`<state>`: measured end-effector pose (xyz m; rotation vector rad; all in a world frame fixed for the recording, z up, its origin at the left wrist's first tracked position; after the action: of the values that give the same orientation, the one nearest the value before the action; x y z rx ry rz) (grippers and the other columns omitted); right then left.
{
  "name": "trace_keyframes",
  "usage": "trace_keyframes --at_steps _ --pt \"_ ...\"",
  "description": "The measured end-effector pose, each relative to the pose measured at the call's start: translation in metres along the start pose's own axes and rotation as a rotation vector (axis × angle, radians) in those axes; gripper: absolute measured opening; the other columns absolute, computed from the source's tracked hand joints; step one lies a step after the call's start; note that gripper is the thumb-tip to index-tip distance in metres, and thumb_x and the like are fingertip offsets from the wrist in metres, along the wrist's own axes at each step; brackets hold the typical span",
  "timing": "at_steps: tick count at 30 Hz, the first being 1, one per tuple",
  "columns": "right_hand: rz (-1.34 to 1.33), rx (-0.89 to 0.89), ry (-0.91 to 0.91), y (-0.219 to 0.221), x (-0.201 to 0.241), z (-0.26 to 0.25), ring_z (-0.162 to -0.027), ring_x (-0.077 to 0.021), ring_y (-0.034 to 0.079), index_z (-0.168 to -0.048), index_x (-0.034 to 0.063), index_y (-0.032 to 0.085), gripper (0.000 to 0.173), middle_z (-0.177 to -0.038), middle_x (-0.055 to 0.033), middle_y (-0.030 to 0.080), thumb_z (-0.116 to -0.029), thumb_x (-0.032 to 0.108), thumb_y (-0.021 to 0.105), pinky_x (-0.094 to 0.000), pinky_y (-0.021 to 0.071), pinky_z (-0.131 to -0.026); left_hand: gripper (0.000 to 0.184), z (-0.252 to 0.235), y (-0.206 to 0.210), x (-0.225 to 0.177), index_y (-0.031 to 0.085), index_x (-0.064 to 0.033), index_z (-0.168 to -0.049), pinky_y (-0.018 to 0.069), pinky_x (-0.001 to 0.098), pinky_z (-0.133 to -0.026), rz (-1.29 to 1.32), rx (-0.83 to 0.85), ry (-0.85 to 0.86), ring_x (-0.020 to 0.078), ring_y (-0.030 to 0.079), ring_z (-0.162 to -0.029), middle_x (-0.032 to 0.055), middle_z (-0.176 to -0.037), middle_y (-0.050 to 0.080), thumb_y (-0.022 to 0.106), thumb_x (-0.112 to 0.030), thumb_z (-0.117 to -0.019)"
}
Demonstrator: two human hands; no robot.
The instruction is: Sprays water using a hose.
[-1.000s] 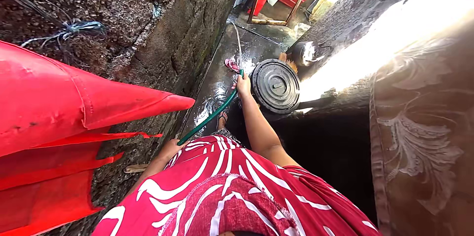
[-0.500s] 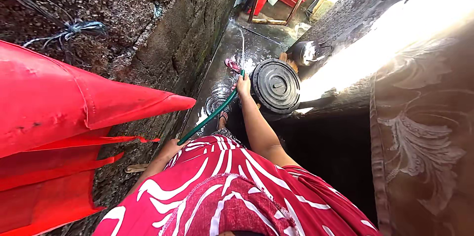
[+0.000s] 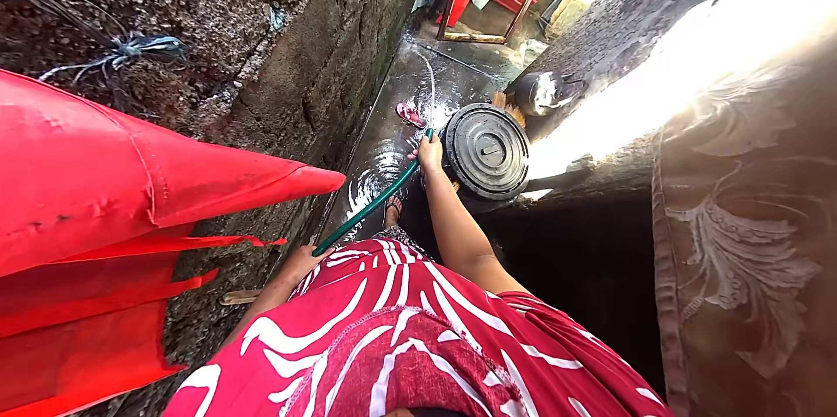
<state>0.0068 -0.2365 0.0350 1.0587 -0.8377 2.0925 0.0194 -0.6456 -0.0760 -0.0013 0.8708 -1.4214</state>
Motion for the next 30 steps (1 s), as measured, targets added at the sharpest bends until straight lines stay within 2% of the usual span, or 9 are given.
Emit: trace_keyframes --at_steps 5,9,12,17,20,25,30 --pt "0.008 0.039 0.013 0.001 -0.003 0.001 -0.064 -0.0224 0.065 -0.145 0.0032 0.043 0.037 -0.099 -0.0174 0.059 -0.1133 0.021 0.034 -0.0402 0.0608 -0.061 0.038 -0.001 0.002 0.005 0.068 0.0070 -0.100 0.0477 0.0543 -0.084 0.021 0.003 0.006 0.0342 0.064 -0.087 0.0239 -0.092 0.066 0.060 -0.030 -0.1053" --pt "-0.013 -0.018 -0.014 -0.004 -0.003 0.003 -0.065 -0.0231 0.065 -0.150 0.0043 0.039 0.040 -0.103 -0.0198 0.061 -0.1137 0.022 0.033 -0.0405 0.0605 -0.062 0.039 0.001 0.001 0.002 0.067 0.0068 -0.101 0.0475 0.0543 -0.084 0.022 0.004 -0.005 0.0340 0.063 -0.087 0.0236 -0.092 0.065 0.060 -0.031 -0.1056" --pt "-0.022 -0.047 -0.040 -0.005 -0.003 0.004 -0.063 -0.0226 0.064 -0.151 0.0050 0.038 0.041 -0.105 -0.0201 0.061 -0.1138 0.022 0.033 -0.0402 0.0594 -0.061 0.043 0.002 0.001 0.001 0.068 0.0078 -0.103 0.0479 0.0570 -0.088 0.003 0.009 -0.016 0.0376 0.065 -0.092 0.0264 -0.096 0.067 0.060 -0.034 -0.1054" --pt "-0.030 0.013 -0.053 -0.004 -0.002 0.002 -0.060 -0.0216 0.064 -0.153 0.0066 0.037 0.042 -0.102 -0.0192 0.061 -0.1136 0.022 0.034 -0.0392 0.0601 -0.060 0.040 0.003 0.002 -0.001 0.067 0.0085 -0.105 0.0478 0.0562 -0.089 -0.003 0.012 -0.024 0.0382 0.065 -0.095 0.0275 -0.099 0.067 0.060 -0.031 -0.1057" --pt "-0.052 0.050 -0.083 -0.003 0.003 0.003 -0.062 -0.0198 0.063 -0.152 0.0062 0.038 0.042 -0.106 -0.0179 0.060 -0.1136 0.022 0.035 -0.0364 0.0593 -0.060 0.038 0.003 0.002 -0.002 0.067 0.0084 -0.105 0.0477 0.0562 -0.089 -0.001 0.014 -0.024 0.0378 0.065 -0.094 0.0275 -0.099 0.067 0.059 -0.029 -0.1059" --pt "-0.052 0.039 -0.102 -0.003 0.010 0.008 -0.064 -0.0206 0.064 -0.154 0.0071 0.037 0.043 -0.104 -0.0170 0.060 -0.1138 0.022 0.035 -0.0375 0.0602 -0.061 0.040 0.002 0.002 -0.002 0.067 0.0078 -0.103 0.0479 0.0554 -0.086 0.006 0.009 -0.017 0.0361 0.064 -0.090 0.0256 -0.095 0.066 0.060 -0.032 -0.1053" --pt "-0.068 0.094 -0.139 -0.001 0.014 0.004 -0.063 -0.0204 0.063 -0.155 0.0072 0.036 0.044 -0.104 -0.0165 0.060 -0.1136 0.021 0.036 -0.0375 0.0600 -0.060 0.042 0.000 0.003 -0.001 0.068 0.0076 -0.102 0.0479 0.0576 -0.087 -0.005 0.003 -0.011 0.0376 0.065 -0.091 0.0261 -0.096 0.067 0.060 -0.033 -0.1054"
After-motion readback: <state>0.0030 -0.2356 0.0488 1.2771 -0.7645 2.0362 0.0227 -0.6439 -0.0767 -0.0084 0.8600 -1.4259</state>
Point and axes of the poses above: each hand's wrist, its own z-axis away from the middle knuckle, its own y-axis out of the palm, x = y × z, the point moved 9 cm from there along -z, towards the middle knuckle
